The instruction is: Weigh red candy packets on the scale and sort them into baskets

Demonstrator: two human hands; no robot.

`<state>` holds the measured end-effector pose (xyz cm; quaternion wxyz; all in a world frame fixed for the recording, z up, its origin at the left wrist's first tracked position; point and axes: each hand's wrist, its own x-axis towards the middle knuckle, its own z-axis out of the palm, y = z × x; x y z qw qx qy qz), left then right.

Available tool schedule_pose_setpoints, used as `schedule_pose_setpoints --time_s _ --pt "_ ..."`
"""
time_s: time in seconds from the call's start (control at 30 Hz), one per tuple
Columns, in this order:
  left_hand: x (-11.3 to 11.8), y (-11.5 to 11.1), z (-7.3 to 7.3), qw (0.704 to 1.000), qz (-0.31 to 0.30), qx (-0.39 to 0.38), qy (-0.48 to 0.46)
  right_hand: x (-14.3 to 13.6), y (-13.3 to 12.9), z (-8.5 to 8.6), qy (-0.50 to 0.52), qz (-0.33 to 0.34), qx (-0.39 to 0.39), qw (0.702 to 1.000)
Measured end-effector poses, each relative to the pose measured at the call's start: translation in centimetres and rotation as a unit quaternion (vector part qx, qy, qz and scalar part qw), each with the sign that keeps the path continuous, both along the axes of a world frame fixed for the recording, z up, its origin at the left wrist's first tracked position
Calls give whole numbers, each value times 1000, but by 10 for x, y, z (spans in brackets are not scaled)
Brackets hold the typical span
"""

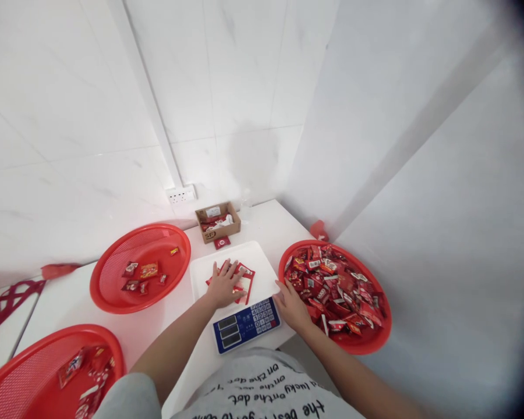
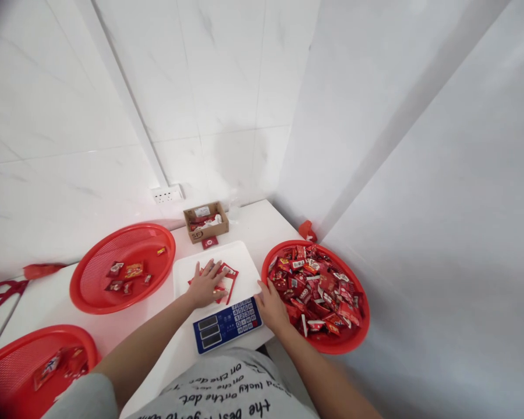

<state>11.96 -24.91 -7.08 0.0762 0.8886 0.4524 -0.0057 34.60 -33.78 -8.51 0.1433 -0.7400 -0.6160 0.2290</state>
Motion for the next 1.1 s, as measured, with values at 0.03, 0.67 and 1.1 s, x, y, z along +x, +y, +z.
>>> schedule_pose_setpoints --time_s 0.03,0.67,1.1 --pt "5 -3 0 999 32 5 -8 0 0 -1 0 -1 0 1000" --pt "-9 9 1 999 11 -34 -14 0 0 -2 7 -4 11 1000" --pt "-3 -1 -8 999 -38 -6 -28 3 1 -7 14 -5 17 1000"
